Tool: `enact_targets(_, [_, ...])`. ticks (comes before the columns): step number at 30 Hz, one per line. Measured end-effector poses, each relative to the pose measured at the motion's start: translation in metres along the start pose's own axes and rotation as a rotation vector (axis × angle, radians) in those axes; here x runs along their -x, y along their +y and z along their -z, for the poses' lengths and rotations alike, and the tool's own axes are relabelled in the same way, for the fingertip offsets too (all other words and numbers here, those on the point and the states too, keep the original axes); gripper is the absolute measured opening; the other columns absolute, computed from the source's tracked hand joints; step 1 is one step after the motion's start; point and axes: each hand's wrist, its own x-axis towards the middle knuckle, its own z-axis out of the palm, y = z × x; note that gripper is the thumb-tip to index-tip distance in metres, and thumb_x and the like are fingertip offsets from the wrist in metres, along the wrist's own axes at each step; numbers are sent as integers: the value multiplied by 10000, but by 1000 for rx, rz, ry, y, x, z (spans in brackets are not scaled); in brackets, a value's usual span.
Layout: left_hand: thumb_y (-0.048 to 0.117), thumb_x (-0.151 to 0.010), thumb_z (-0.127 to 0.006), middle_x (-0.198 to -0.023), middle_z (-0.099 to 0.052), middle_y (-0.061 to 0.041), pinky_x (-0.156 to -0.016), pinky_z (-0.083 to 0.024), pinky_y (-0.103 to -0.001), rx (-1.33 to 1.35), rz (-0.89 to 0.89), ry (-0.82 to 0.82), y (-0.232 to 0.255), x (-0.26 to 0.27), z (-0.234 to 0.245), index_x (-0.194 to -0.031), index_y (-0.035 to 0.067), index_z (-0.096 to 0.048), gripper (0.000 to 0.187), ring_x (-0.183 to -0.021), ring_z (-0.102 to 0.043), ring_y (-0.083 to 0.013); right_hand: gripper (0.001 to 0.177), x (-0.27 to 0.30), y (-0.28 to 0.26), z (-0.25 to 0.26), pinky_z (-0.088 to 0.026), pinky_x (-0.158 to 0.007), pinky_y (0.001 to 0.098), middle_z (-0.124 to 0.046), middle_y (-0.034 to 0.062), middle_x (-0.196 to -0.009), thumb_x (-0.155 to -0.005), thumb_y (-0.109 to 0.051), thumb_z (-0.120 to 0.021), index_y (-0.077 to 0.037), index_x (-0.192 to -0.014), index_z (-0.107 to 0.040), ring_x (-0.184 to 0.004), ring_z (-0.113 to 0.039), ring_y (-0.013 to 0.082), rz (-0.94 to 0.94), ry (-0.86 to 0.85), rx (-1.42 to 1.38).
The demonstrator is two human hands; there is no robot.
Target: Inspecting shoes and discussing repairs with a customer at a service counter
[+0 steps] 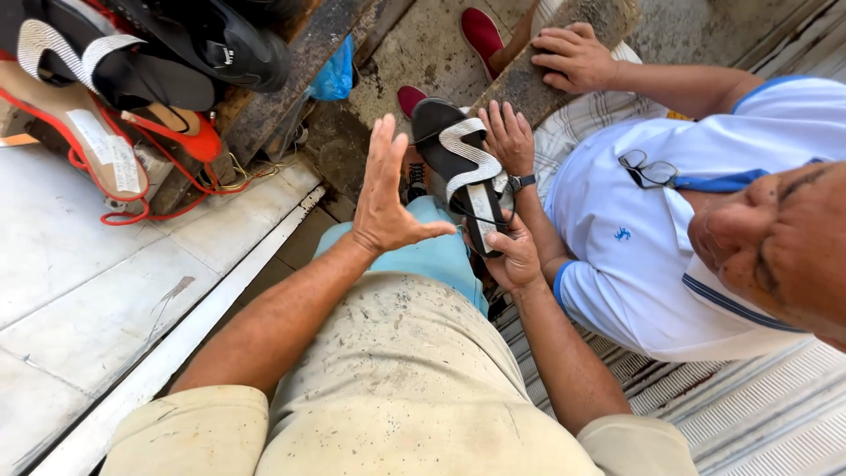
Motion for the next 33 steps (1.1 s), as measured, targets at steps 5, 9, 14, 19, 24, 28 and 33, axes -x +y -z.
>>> enact_targets(5, [606,-702,-973,-1702,-188,-202,-1277,-237,-669,74,356,-79,-19,32,-17,-1664,100,-127,1377,-1551,-194,-479,384,2,-9,-7,-563,-958,639,-698,325,-1187,-813,118,-700,-55,-1154,-678,-1172,-656,495,-152,21,-94])
enact_targets(9, [583,-677,-965,-1574,-388,-179,-1228,-372,-584,-42,283,-60,-2,17,6,-1631,122,-261,1271,-1467,-402,-408,375,2,-8,-9,-541,-979,652,-705,316,-1185,-819,95,-708,-80,-1151,-690,-1177,-658,488,-171,10,-72])
enact_targets(14, [567,-877,-699,-507,-527,42,-436,-335,-301,456,421,-546,32,-3,47,-1588,230,-416,835,-376,-407,-117,394,0,-7,-6,-543,-978,654,-698,323,-1194,-826,110,-691,-84,-1168,-691,-1183,-649,494,-174,3,-107])
enact_targets(19, [546,-961,-620,-492,-423,40,-478,-306,-306,575,510,-665,25,4,47,-1593,174,-400,766,-437,-311,-87,387,-2,-4,-8,-557,-969,640,-698,322,-1195,-821,95,-704,-66,-1172,-681,-1171,-659,488,-165,-3,-102])
enact_targets(24, [578,-1009,-565,-503,-424,74,-465,-295,-303,576,513,-709,19,-2,38,-1604,204,-364,731,-423,-296,-77,395,-3,0,-6,-572,-953,626,-698,320,-1194,-816,104,-700,-50,-1177,-663,-1161,-665,481,-164,-7,-99])
enact_targets(28, [732,-900,-533,-484,-458,20,-517,-285,-349,306,467,-883,42,-47,37,-1618,208,-360,905,-429,-325,-144,394,-9,16,26,-605,-898,590,-723,292,-1119,-798,127,-713,-24,-1157,-655,-1079,-704,460,-97,-2,-39])
enact_targets(33, [932,-723,-407,-1036,-735,-226,-962,-487,-517,-76,538,-1238,81,-104,25,-1622,289,-324,1108,-1069,-696,-423,373,-15,48,79,-645,-849,517,-728,247,-977,-784,108,-746,42,-1132,-629,-984,-747,374,-6,-8,72])
